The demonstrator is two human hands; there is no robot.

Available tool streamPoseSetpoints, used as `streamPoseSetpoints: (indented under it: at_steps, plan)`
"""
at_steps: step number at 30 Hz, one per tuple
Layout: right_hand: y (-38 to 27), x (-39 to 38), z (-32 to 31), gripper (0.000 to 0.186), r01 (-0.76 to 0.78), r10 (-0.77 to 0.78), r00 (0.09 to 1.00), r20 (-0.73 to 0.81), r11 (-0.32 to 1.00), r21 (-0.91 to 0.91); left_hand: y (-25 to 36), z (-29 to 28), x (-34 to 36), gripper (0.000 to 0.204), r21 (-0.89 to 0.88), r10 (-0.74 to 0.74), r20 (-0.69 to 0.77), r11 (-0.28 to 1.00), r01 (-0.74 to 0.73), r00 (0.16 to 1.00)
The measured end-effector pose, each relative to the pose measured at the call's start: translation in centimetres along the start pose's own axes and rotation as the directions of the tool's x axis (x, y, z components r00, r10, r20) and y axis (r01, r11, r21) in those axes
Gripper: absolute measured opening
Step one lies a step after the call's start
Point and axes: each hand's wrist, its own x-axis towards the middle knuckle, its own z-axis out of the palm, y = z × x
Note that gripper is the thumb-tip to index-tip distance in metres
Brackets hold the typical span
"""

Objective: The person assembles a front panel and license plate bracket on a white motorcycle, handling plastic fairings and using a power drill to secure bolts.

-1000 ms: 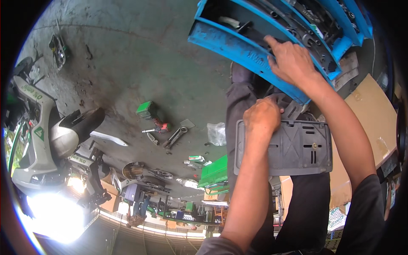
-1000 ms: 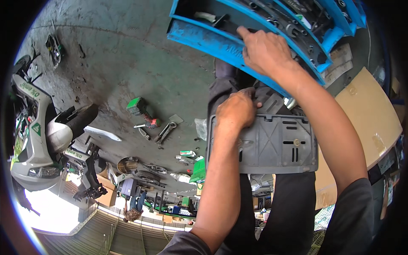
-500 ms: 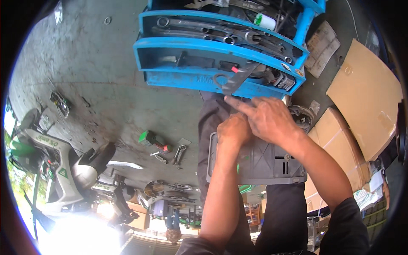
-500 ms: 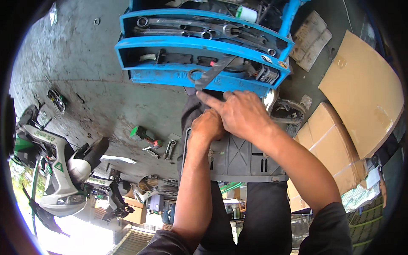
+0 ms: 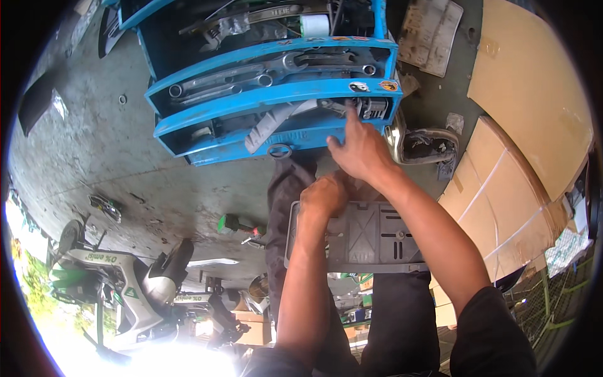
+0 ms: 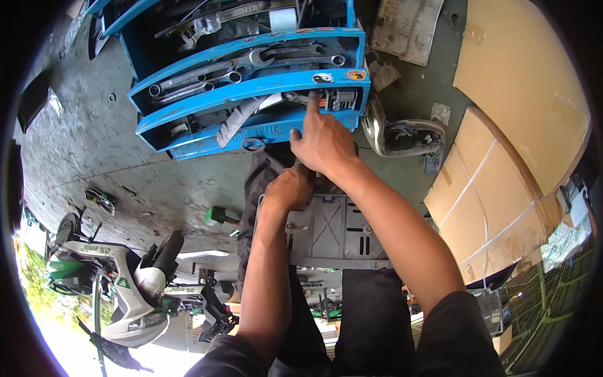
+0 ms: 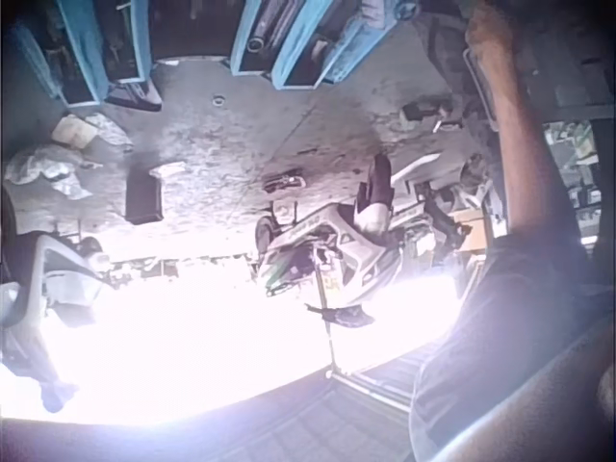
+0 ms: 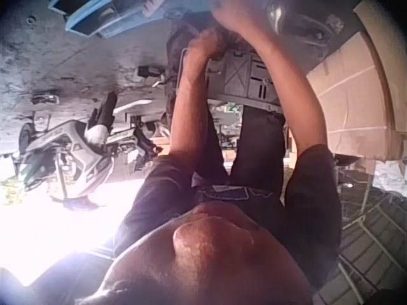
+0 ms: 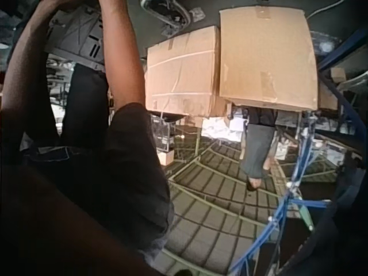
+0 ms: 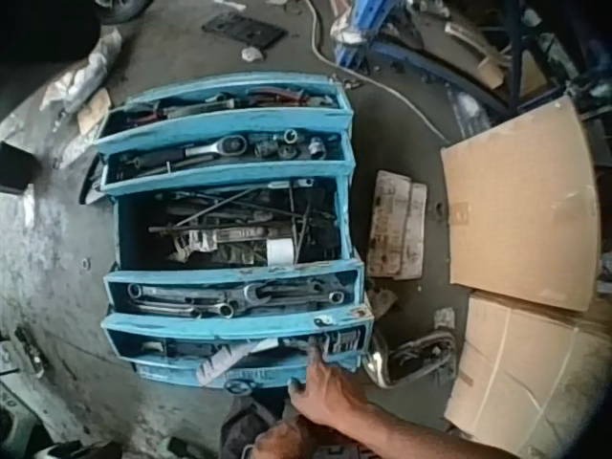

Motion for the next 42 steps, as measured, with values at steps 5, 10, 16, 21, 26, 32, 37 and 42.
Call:
streamPoseSetpoints:
  at_steps: [5,10,16,21,26,32,37,42]
  plan:
    - [-0.6,0.3,2.2,0.077,0.269,-0.292,0.954,0.069,0.935,0.232,-1.4,1.2,1.2,0.046,0.146,0.023,0.082,0.989,-0.035,0.996]
    - [0.2,-0.1,3.8,0.052,0.395,-0.411,0.912,-0.002,0.874,0.282,-1.2,0.3,0.8,0.054,0.017,0.031,0.124,0.999,-0.033,0.992]
    - [-4.8,2.0,6.0,0.021,0.698,-0.553,0.644,0.529,0.708,-0.109,0.1,1.0,0.8,0.054,0.028,-0.001,0.143,1.000,-0.003,0.990]
    - [-7.7,4.1,14.0,0.010,0.932,-0.750,0.356,0.557,0.237,-0.276,0.2,0.8,1.5,0.054,0.010,0.019,0.138,1.000,-0.020,0.990]
    - [-8.6,6.2,19.1,0.006,0.819,-0.600,0.573,0.558,0.393,-0.417,-0.3,0.0,1.6,0.053,-0.021,0.028,0.122,0.999,-0.026,0.992]
    - [-7.0,6.2,17.6,0.014,0.826,-0.792,0.527,0.308,0.392,-0.405,-1.1,1.1,2.2,0.053,-0.097,0.059,0.111,0.994,-0.048,0.992]
    - [-6.1,6.3,16.7,0.016,0.819,-0.821,0.495,0.283,0.332,-0.468,-1.0,2.9,2.7,0.053,-0.158,0.110,0.074,0.983,-0.097,0.991]
    - [-8.6,5.1,13.7,0.021,0.902,-0.665,0.421,0.617,0.234,-0.363,-2.3,5.3,3.5,0.052,-0.222,0.135,0.003,0.966,-0.131,0.991]
